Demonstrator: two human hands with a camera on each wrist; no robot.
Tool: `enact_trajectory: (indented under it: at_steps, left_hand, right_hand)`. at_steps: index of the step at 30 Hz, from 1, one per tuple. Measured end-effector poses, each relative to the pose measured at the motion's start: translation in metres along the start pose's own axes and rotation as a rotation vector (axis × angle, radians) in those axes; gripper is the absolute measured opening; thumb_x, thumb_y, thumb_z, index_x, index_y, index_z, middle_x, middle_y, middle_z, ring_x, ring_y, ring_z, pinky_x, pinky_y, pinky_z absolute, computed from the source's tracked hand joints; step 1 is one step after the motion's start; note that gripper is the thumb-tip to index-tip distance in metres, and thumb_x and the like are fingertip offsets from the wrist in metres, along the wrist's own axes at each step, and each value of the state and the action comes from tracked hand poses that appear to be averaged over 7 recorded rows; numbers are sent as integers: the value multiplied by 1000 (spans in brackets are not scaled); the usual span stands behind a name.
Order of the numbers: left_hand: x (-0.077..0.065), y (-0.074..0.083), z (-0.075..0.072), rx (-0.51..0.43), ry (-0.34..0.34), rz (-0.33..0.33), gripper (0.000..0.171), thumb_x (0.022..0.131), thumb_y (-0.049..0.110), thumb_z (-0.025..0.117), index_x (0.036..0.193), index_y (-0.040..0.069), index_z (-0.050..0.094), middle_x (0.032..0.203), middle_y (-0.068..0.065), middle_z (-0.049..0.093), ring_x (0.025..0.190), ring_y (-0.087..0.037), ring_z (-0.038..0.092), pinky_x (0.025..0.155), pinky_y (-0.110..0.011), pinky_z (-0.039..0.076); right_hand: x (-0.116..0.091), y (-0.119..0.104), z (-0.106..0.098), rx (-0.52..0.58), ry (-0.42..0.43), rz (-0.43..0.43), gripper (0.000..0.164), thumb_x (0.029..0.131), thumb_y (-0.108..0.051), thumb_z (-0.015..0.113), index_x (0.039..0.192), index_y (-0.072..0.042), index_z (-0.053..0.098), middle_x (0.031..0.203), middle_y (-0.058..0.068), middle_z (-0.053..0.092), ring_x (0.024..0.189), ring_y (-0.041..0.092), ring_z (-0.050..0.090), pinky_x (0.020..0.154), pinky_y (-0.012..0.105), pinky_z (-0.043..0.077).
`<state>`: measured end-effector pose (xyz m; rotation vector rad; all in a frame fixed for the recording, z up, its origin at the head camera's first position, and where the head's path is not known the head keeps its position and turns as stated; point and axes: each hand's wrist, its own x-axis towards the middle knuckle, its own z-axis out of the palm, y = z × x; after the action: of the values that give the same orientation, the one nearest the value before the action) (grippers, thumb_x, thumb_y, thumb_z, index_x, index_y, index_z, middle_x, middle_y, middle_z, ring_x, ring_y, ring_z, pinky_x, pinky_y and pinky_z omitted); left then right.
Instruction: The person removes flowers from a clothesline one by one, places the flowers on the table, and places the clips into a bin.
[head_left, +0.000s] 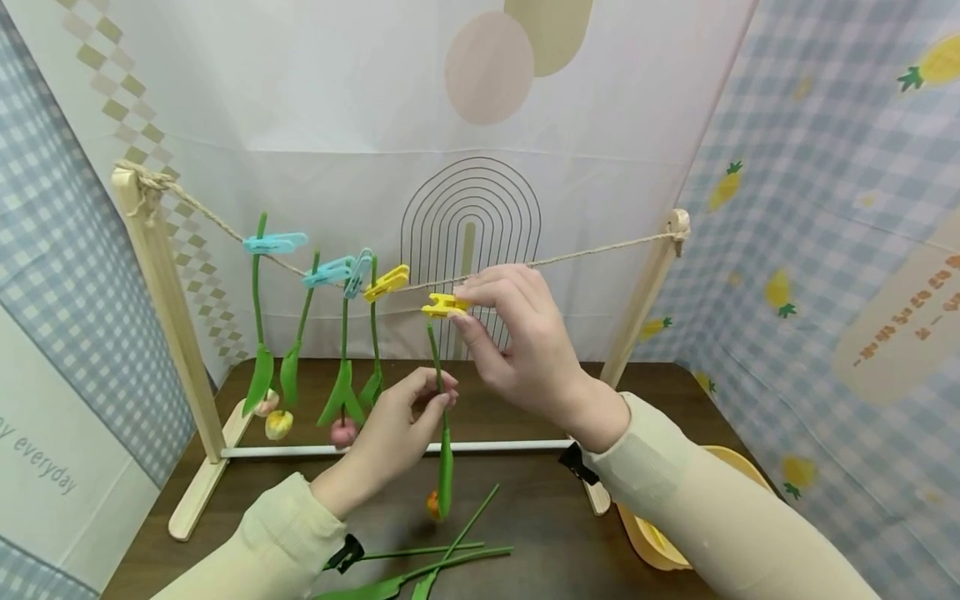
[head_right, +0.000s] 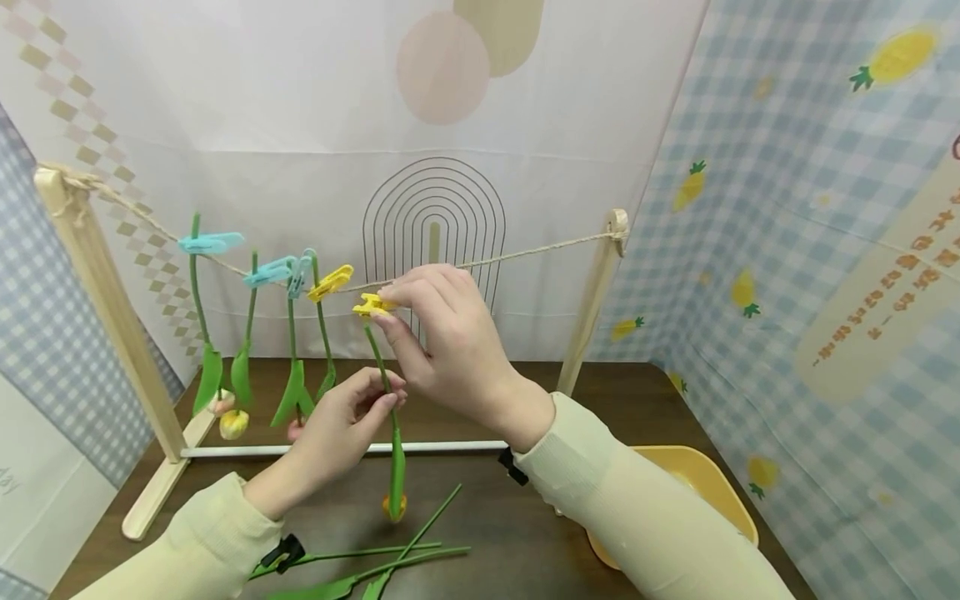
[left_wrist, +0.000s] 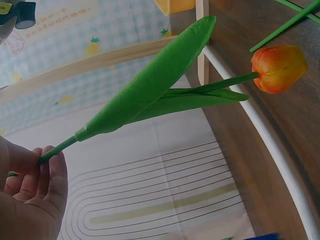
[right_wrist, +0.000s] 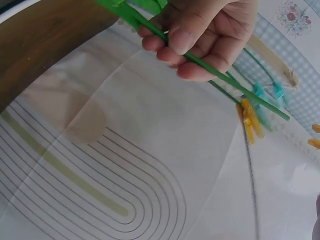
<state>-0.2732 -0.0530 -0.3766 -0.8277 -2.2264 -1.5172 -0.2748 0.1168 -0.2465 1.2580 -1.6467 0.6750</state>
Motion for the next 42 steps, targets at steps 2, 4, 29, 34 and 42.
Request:
enact_trajectory:
  at_steps: [2,4,29,34,42]
  left_hand:
    - [-1,-2,1,-4,-7,-14,18,95,-2,58,106,12,61,96,1,66,90,-10,65,76,-27,54]
    - [-1,-5,2,-7,-19,-27,18,94,-2,59,106,12,61,97,1,66,91,-11,65,77,-27,54]
    - [-12,-29,13,-12,-36,-135,11,97,10,59,105,17,63,91,9,65,87,-12,65,74,-28,53]
    - [-12,-30,15,-30,-51,-126,11,97,9,60,105,16,63,90,8,65,87,-16,65,75,-28,53]
    - [-13,-33,19,-27,-66,-138,10,96,8,60,104,15,62,89,7,65,84,-9,64,71,-27,53]
  right_hand:
    - [-5,2,-1,5,-8,10,17,89,-14,63,97,0,61,96,11,63,94,29,57,84,41,42]
    - [-11,5,-2,10,-19,21,18,87,-17,63,95,0,60,93,10,63,91,28,57,82,40,42]
    - [-113,39,-20,-76,-308,372,23,89,-21,67,107,-6,63,97,-2,65,88,14,60,77,34,50]
    - [-134,42,-30,-101,-301,423,24,87,-18,69,107,-6,64,95,-1,64,83,12,59,73,33,50]
    - [-166,46,-44,-152,-307,496,25,85,-16,71,108,-8,64,93,-1,64,75,9,55,58,28,47]
